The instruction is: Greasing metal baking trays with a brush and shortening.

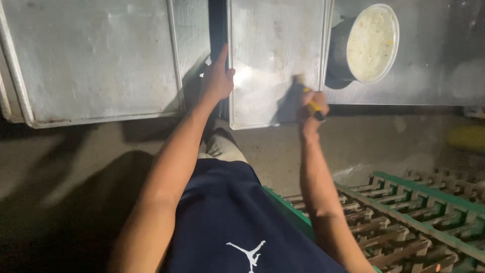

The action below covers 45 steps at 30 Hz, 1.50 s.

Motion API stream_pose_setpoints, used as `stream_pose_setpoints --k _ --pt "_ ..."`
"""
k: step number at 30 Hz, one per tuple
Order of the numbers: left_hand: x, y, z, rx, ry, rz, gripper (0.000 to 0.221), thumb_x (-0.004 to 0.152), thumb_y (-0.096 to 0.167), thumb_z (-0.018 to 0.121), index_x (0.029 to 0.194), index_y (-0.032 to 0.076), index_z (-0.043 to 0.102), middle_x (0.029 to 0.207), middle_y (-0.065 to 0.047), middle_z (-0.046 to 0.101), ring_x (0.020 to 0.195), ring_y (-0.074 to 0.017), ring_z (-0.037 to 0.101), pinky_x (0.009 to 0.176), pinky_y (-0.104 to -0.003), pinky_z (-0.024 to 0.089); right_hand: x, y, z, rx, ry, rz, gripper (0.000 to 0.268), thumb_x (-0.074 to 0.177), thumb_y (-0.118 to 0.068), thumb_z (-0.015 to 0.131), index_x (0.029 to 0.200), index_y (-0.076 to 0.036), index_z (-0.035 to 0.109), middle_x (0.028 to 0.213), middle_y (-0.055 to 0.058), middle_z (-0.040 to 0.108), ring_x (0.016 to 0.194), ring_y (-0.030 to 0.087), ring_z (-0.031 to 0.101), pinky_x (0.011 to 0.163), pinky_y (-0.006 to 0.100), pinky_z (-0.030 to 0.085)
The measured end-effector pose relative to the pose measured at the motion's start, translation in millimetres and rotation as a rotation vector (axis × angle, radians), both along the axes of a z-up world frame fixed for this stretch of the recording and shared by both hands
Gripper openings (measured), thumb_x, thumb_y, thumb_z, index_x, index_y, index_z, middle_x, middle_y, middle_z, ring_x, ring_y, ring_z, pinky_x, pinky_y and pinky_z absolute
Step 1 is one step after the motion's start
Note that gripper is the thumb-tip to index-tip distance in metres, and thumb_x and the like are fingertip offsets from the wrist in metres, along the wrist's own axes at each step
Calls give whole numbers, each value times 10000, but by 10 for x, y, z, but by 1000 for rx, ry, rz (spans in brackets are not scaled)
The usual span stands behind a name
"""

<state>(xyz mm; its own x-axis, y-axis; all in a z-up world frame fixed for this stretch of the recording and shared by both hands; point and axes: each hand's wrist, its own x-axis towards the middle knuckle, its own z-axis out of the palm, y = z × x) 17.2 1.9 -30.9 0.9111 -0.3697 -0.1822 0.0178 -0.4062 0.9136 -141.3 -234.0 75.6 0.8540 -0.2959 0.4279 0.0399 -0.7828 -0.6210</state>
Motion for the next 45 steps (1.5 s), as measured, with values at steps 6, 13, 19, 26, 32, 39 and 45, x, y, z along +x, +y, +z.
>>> stream_pose_setpoints --k 6,13,19,26,32,39,45 --pt "31 82 310 27 153 -31 770 986 187 653 1643 216 253 997 -222 697 948 -386 681 877 -464 523 252 -372 85 -401 -23 -277 239 1093 -91 530 915 12 653 835 97 555 754 194 531 676 384 442" --pt "-11 116 177 -24 73 -15 792 945 163 722 1616 231 307 949 -144 656 880 -310 647 822 -423 519 487 878 -92 32 67 -58 172 1049 -146 541 970 -30 640 855 144 611 760 289 623 674 390 508" --pt "-7 168 354 -53 95 -17 803 927 100 681 1629 222 311 880 -109 617 802 -273 624 771 -399 518 797 727 -34 4 128 78 169 1014 -123 557 1030 -40 704 845 147 629 740 290 647 671 407 526" --pt "-43 155 380 -57 82 17 770 936 117 690 1612 199 331 862 -89 628 791 -247 630 747 -393 514 1237 -768 159 -207 -47 -45 152 1035 -46 572 950 18 680 831 156 602 742 287 620 677 411 481" --pt "-49 149 461 -21 156 17 760 942 123 686 1608 194 329 874 -102 622 778 -268 623 743 -394 511 1501 -386 58 -259 -60 -107 169 1047 -84 555 1023 8 694 859 152 605 725 260 614 641 407 482" --pt "-29 126 433 -13 269 -1 781 931 105 659 1625 215 319 850 -118 646 768 -265 637 750 -390 512 1655 731 -101 96 69 177 184 1035 -171 616 1096 -8 677 911 139 622 755 233 679 630 372 532" --pt "20 138 651 24 192 22 744 922 132 709 1585 188 377 898 -91 649 756 -261 633 732 -395 504 2018 -460 -286 -35 19 99 145 1012 -145 627 940 -24 663 870 124 660 762 226 678 660 353 532"
